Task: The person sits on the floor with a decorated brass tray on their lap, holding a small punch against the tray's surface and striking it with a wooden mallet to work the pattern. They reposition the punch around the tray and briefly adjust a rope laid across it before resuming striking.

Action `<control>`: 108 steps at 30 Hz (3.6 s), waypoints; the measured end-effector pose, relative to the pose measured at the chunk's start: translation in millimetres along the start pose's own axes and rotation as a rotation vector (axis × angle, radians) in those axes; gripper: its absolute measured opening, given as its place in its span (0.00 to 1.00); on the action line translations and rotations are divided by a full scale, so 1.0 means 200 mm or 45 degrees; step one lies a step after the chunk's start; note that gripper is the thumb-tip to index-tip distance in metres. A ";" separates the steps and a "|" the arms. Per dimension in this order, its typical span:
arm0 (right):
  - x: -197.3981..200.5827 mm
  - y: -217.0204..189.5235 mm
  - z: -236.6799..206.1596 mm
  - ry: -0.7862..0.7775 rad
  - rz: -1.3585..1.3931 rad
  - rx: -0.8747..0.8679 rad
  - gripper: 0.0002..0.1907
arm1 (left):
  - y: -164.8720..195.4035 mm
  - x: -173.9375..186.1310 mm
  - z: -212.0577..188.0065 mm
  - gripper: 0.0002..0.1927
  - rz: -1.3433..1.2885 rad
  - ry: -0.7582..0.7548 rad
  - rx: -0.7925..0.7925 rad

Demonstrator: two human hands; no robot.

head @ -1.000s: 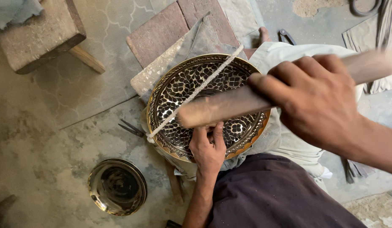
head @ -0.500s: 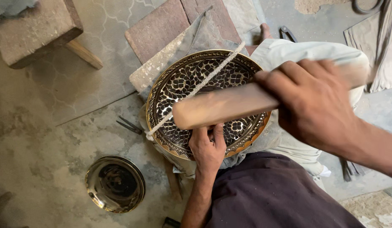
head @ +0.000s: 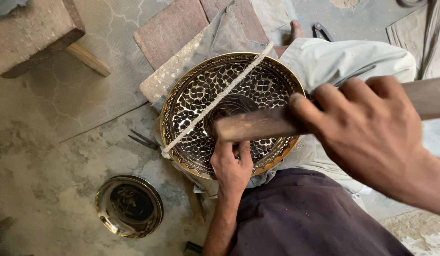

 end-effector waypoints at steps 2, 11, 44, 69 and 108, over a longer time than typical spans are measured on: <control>-0.02 -0.01 -0.01 -0.035 -0.115 -0.004 0.22 | 0.07 0.03 -0.01 0.14 0.161 0.100 -0.233; -0.09 0.03 -0.06 -0.174 -0.108 -0.029 0.23 | 0.04 0.11 -0.09 0.13 -0.186 0.115 0.106; -0.07 -0.03 0.18 -0.169 0.537 0.159 0.31 | -0.02 0.02 -0.13 0.13 -0.291 0.189 0.121; -0.10 -0.06 0.19 -0.208 0.191 0.184 0.21 | 0.00 0.02 -0.12 0.09 -0.286 0.115 0.149; -0.12 -0.04 0.18 -0.209 -0.044 0.096 0.25 | 0.01 0.02 -0.11 0.09 -0.349 0.082 0.200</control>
Point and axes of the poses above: each hand's wrist, its own z-axis towards the middle knuckle, its own x-axis out of the back of the hand, y = z × x, the point moved 8 cm from there along z, towards the middle knuckle, and after that the axes turned 15 degrees about -y, right-handed, at the moved point
